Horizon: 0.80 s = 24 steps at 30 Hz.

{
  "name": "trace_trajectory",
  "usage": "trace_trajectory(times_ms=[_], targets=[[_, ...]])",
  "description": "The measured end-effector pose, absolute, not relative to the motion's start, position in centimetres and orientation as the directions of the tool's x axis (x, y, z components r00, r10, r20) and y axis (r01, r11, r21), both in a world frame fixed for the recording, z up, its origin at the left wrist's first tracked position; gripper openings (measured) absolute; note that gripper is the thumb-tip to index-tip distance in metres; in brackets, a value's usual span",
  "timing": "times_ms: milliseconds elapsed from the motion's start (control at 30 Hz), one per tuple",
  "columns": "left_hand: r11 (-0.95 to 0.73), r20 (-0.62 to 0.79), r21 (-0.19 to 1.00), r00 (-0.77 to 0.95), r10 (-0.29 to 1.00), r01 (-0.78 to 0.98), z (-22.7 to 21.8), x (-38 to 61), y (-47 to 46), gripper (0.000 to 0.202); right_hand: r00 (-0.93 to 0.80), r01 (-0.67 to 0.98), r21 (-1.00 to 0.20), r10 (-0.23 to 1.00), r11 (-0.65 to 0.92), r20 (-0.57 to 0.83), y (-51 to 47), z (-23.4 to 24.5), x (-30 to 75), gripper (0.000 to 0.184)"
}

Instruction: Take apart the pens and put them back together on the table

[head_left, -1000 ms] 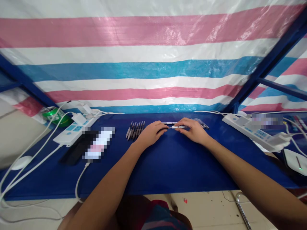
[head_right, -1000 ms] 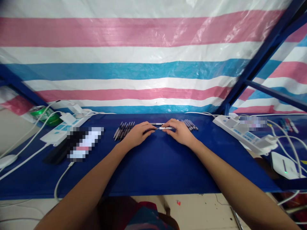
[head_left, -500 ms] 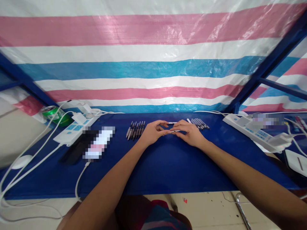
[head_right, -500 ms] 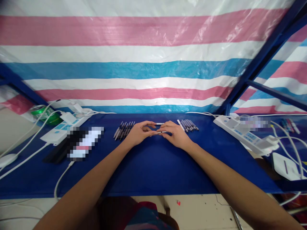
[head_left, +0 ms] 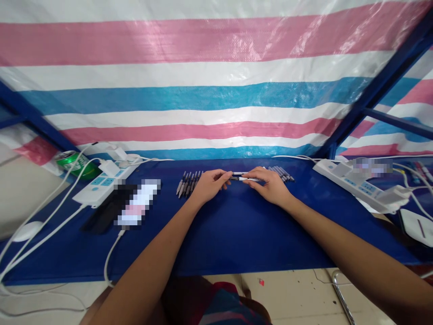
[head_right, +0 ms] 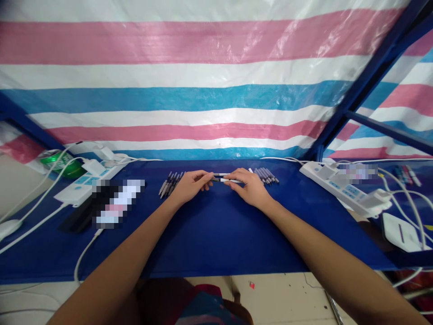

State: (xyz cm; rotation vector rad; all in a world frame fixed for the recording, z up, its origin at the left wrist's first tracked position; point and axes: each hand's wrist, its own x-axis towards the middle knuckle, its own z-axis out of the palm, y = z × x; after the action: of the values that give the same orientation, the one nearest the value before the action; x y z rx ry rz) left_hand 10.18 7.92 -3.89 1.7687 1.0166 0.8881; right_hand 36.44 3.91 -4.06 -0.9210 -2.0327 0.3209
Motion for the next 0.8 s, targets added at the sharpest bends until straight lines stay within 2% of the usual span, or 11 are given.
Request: trace_trajectory(times_ms=[133, 333, 533, 800], targets=[[-0.284, 0.186, 0.937, 0.398, 0.898, 0.204, -4.1, 10.2, 8.0, 0.041, -0.340, 0.498, -0.533, 0.719, 0.685, 0.606, 3.8, -3.7, 36.3, 0.021], [-0.282, 0.209, 0.950, 0.395, 0.895, 0.136, -4.4, 10.4, 8.2, 0.037, -0.324, 0.502, -0.538, 0.724, 0.677, 0.609, 3.7, -3.6, 36.2, 0.019], [-0.305, 0.219, 0.931, 0.365, 0.905, 0.198, -4.0, 9.7, 8.5, 0.040, -0.300, 0.530, -0.535, 0.736, 0.658, 0.607, 3.9, -3.6, 36.7, 0.018], [-0.257, 0.209, 0.909, 0.176, 0.962, 0.329, -3.1, 8.3, 9.3, 0.040, -0.191, 0.587, -0.575, 0.788, 0.570, 0.585, 4.5, -3.8, 37.6, 0.018]])
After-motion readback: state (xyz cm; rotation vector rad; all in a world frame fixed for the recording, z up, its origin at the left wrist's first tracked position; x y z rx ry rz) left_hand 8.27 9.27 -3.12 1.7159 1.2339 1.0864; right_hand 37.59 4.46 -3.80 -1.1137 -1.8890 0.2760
